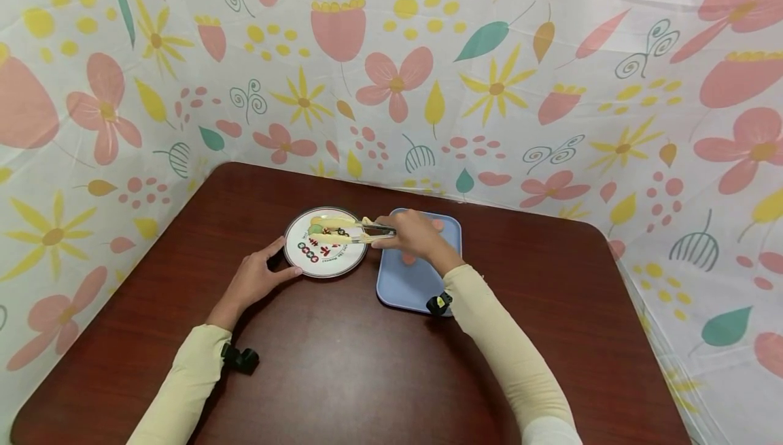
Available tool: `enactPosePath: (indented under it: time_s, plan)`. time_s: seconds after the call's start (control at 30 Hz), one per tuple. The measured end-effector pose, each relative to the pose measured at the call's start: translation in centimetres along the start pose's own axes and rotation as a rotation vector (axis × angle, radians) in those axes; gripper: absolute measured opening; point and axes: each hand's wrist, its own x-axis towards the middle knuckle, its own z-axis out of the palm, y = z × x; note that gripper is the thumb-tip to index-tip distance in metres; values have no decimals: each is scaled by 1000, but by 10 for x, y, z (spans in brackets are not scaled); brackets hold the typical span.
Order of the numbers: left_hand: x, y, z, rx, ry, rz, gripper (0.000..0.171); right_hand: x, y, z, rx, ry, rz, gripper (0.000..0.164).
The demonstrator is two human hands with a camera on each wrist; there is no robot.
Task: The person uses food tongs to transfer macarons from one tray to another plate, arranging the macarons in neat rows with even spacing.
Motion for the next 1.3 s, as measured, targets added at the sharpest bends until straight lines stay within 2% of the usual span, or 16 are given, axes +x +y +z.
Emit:
enactPosePath:
  time_s: [0.53, 0.67, 0.8, 1.0, 1.3]
  plan:
    - [-1, 0, 1, -1, -2, -4, 96, 5, -7, 11, -61, -29, 31, 53]
    - [-1, 1, 0, 1, 1, 2, 95, 4, -7, 8, -35, -24, 44, 55]
    - [0, 1, 0, -3, -5, -2, 96, -1, -7, -1, -5, 17, 33, 55]
    - [0, 1, 0, -1, -8, -11, 97, -22, 0, -25, -23, 112, 42, 56]
    - [0, 1, -1, 4, -15, -16, 96, -72, 19, -63, -14, 183, 116, 58]
